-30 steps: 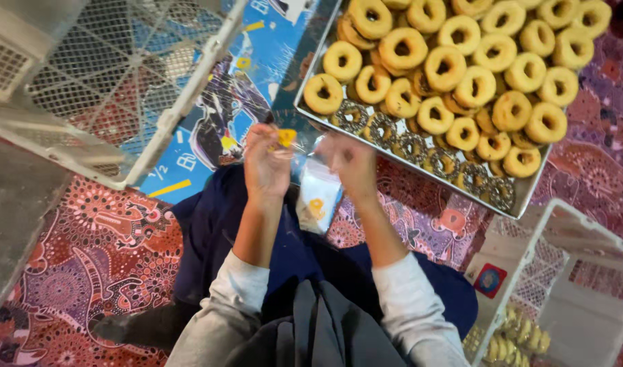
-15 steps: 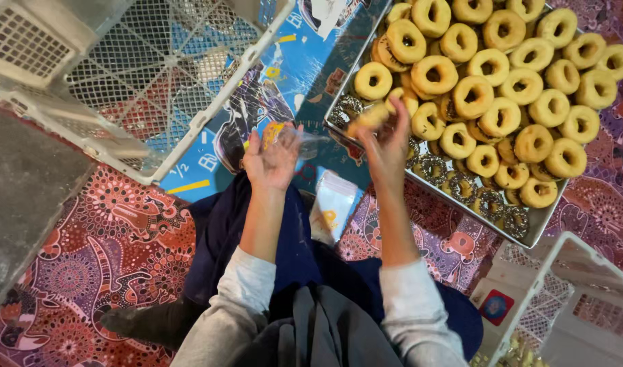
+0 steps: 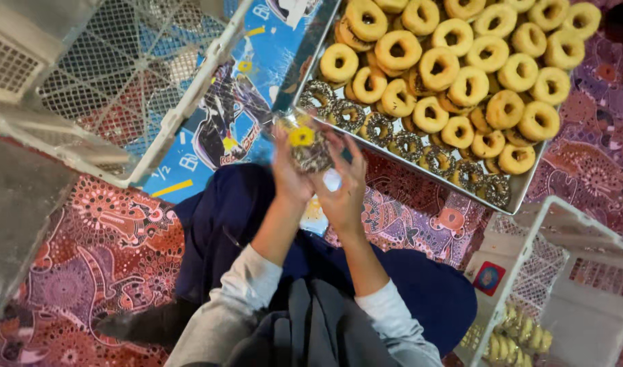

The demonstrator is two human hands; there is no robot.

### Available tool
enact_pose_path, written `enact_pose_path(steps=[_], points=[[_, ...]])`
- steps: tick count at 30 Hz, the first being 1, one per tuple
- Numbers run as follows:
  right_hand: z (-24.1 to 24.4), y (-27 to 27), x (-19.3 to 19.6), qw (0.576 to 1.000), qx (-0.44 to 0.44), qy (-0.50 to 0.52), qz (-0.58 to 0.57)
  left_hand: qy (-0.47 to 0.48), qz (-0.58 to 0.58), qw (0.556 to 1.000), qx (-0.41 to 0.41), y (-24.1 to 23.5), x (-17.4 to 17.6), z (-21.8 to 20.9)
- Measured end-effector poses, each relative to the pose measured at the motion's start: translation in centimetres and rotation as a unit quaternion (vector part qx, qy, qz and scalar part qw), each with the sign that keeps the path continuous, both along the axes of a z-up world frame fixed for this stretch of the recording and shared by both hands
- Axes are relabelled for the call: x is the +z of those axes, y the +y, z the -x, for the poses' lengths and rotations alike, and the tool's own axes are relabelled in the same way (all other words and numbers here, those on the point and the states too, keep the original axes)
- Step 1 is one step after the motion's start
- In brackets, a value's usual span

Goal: The person sits on the floor and repeatedly picks donuts from a metal tray, places them into small plastic bags, and sets the filled bags into a white crate. The process is continuous and repetitive throughout the clip.

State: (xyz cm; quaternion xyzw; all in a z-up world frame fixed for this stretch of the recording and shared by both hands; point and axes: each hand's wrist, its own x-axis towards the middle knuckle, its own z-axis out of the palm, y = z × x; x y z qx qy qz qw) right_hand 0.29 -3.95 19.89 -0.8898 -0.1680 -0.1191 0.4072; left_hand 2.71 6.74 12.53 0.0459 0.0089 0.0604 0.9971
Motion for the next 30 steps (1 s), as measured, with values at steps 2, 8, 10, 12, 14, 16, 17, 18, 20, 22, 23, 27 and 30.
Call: enact_pose_path(steps=[2, 8, 10, 12, 14, 16, 17, 18, 20, 22, 23, 27, 30], points=[[-1.1, -0.4, 0.1, 1.000, -0.017, 0.008, -0.009, 0.083, -0.128, 0.986, -0.063, -2.9, 0.8, 1.7], [-1.9, -1.9, -1.5, 0.979, 0.069, 0.151, -0.122, -0.079, -0.876, 0.398, 0.261, 0.7, 3.0, 7.7], [-0.8, -2.0, -2.3, 0.973, 0.125, 0.154, -0.117, -0.128, -0.873, 0.409, 0.234, 2.9, 3.2, 8.9], [0.2, -1.6, -2.4, 0.962, 0.144, 0.205, -0.113, -0.140, -0.862, 0.430, 0.230, 4.5, 3.2, 10.2], [1.3, -0.8, -1.7, 0.952, 0.174, 0.249, -0.038, -0.120, -0.843, 0.458, 0.257, 5.3, 3.2, 11.4], [2.5, 0.3, -0.5, 0.929, 0.215, 0.279, 0.110, -0.032, -0.819, 0.529, 0.222, 6.4, 3.2, 13.4], [3.1, 0.9, 0.2, 0.949, 0.206, 0.229, 0.066, 0.012, -0.801, 0.562, 0.206, 6.9, 3.0, 14.2], [3.8, 1.6, 0.8, 0.964, 0.196, 0.178, 0.022, 0.088, -0.757, 0.622, 0.178, 7.6, 2.6, 14.8], [5.3, 2.9, 1.5, 0.967, 0.209, 0.142, 0.038, 0.238, -0.642, 0.720, 0.115, 8.5, 1.6, 16.0], [6.2, 3.9, 1.5, 0.940, 0.252, 0.168, 0.156, 0.252, -0.605, 0.748, 0.102, 8.9, 0.2, 16.2], [6.2, 4.1, 1.4, 0.947, 0.246, 0.155, 0.138, 0.257, -0.587, 0.762, 0.096, 9.0, -0.3, 16.0], [5.8, 4.2, 0.2, 0.970, 0.243, 0.011, -0.002, 0.254, -0.608, 0.744, 0.113, 8.6, -1.7, 16.0], [5.7, 4.6, -1.0, 0.965, 0.257, -0.039, -0.044, 0.210, -0.684, 0.691, 0.105, 8.4, -1.9, 16.5]])
